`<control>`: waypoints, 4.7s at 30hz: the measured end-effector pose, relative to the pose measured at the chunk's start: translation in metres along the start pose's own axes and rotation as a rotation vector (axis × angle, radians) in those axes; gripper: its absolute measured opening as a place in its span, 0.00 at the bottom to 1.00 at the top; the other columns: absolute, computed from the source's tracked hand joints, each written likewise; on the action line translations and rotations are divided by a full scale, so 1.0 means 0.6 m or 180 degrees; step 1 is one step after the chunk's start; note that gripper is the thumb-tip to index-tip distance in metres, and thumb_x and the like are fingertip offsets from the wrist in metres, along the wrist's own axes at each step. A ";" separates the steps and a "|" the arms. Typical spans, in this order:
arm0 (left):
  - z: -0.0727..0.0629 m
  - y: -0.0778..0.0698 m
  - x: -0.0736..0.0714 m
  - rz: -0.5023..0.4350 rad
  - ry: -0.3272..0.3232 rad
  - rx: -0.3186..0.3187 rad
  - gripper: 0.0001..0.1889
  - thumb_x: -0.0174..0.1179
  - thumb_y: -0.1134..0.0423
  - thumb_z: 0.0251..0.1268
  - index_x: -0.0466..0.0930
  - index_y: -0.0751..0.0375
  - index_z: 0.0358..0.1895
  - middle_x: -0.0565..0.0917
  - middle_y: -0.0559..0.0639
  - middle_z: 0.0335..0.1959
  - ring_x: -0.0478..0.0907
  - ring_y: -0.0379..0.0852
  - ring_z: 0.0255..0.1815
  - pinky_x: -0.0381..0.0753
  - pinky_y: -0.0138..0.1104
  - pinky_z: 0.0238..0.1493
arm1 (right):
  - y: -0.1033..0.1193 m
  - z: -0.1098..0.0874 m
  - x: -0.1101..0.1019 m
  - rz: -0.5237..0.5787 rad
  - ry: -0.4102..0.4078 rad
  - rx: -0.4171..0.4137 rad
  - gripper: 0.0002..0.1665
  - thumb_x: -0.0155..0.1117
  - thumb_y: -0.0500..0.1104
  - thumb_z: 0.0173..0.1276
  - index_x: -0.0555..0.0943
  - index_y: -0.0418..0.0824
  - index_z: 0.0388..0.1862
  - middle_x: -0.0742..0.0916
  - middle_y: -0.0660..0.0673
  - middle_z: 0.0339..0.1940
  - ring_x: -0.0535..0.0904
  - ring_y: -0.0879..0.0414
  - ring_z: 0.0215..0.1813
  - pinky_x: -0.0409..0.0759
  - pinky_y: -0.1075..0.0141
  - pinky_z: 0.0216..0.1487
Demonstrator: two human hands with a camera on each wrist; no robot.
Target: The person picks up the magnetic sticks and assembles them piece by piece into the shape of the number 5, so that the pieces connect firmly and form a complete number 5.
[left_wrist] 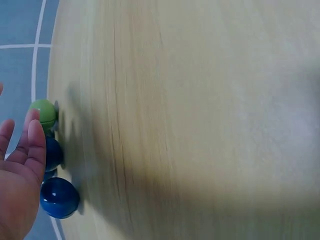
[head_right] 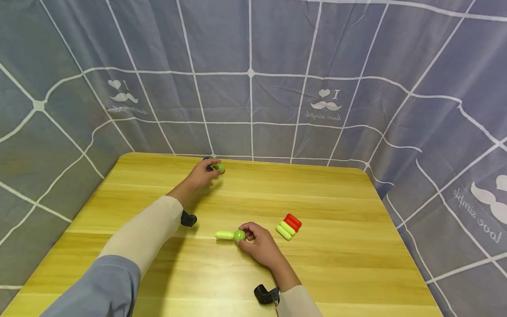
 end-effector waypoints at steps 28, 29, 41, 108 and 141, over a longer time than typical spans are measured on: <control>0.014 0.013 0.031 0.0110 0.0281 -0.0225 0.26 0.56 0.66 0.74 0.66 0.62 0.72 0.65 0.64 0.69 0.72 0.59 0.60 0.81 0.39 0.38 | -0.005 0.003 0.003 -0.0073 -0.0016 0.0135 0.16 0.70 0.35 0.63 0.81 0.42 0.49 0.82 0.50 0.38 0.76 0.57 0.41 0.76 0.67 0.43; 0.014 0.013 0.032 0.0123 0.0271 -0.0213 0.25 0.56 0.66 0.74 0.68 0.63 0.71 0.65 0.64 0.69 0.72 0.59 0.60 0.82 0.40 0.40 | -0.004 0.003 0.002 -0.0060 -0.0009 0.0123 0.15 0.70 0.36 0.64 0.81 0.43 0.49 0.82 0.50 0.38 0.76 0.57 0.41 0.77 0.67 0.43; 0.007 0.023 0.038 0.0369 0.0250 -0.0090 0.23 0.58 0.70 0.71 0.72 0.65 0.68 0.70 0.64 0.67 0.69 0.60 0.66 0.69 0.47 0.65 | 0.006 0.003 0.001 -0.0071 0.0025 -0.0033 0.15 0.69 0.39 0.65 0.80 0.44 0.50 0.81 0.53 0.38 0.76 0.58 0.40 0.77 0.66 0.43; -0.171 0.055 0.061 -0.0405 0.0682 0.0415 0.16 0.68 0.68 0.62 0.73 0.63 0.49 0.77 0.50 0.35 0.73 0.46 0.35 0.73 0.33 0.37 | 0.021 -0.001 0.002 -0.0087 -0.0026 0.0046 0.16 0.70 0.36 0.64 0.80 0.41 0.50 0.82 0.49 0.40 0.76 0.55 0.41 0.77 0.67 0.43; -0.287 0.034 0.084 -0.0248 0.0526 0.0487 0.15 0.72 0.62 0.59 0.77 0.56 0.46 0.80 0.44 0.41 0.77 0.44 0.47 0.75 0.38 0.53 | -0.003 0.004 0.002 0.0080 -0.0190 0.0163 0.16 0.70 0.37 0.65 0.80 0.42 0.51 0.83 0.48 0.39 0.79 0.55 0.38 0.79 0.66 0.40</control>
Point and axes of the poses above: each hand's wrist, its own z-axis towards the middle knuckle, its own x-axis out of the palm, y = z × x, the point moved 9 cm from there along z, towards the middle knuckle
